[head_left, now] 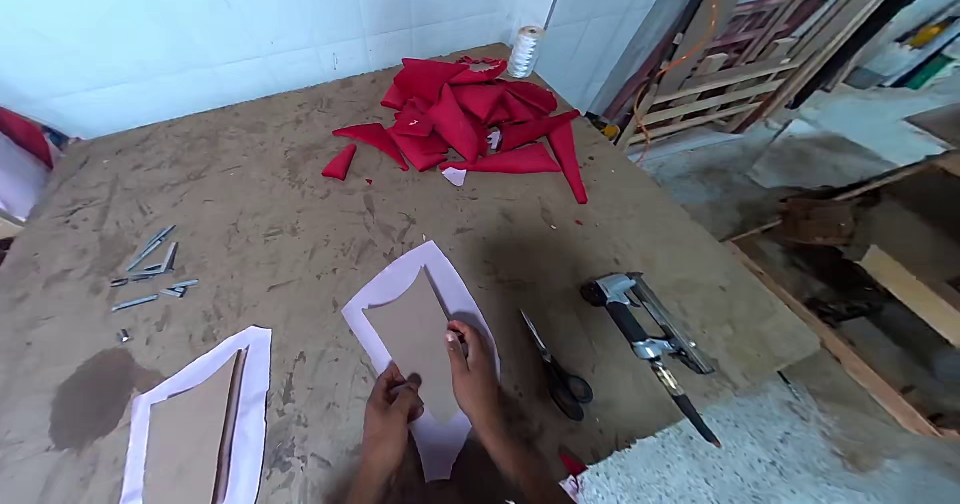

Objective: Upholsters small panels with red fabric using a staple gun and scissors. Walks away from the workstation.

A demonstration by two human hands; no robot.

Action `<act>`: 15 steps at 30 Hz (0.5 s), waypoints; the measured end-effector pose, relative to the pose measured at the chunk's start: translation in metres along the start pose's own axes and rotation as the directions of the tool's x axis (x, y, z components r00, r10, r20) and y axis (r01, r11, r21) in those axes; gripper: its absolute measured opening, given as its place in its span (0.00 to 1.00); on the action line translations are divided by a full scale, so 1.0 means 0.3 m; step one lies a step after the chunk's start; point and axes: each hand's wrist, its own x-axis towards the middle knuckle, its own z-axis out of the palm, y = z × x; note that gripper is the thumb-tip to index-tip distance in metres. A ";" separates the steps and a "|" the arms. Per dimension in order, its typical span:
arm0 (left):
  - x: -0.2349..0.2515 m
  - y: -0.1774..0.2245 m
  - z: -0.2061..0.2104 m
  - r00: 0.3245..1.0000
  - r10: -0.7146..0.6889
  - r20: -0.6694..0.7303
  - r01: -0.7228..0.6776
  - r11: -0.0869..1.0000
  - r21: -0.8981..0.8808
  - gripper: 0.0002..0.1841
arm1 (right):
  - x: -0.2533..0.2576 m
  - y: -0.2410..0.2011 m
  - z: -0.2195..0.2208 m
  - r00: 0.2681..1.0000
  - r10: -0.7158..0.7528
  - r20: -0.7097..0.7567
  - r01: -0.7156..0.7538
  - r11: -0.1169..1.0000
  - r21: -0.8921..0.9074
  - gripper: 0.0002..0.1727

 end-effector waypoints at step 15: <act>0.198 0.214 0.088 0.671 0.027 0.741 -0.741 -0.024 0.671 0.30 | -0.046 0.040 -0.152 0.951 0.310 -0.009 -0.294 0.893 -0.342 0.19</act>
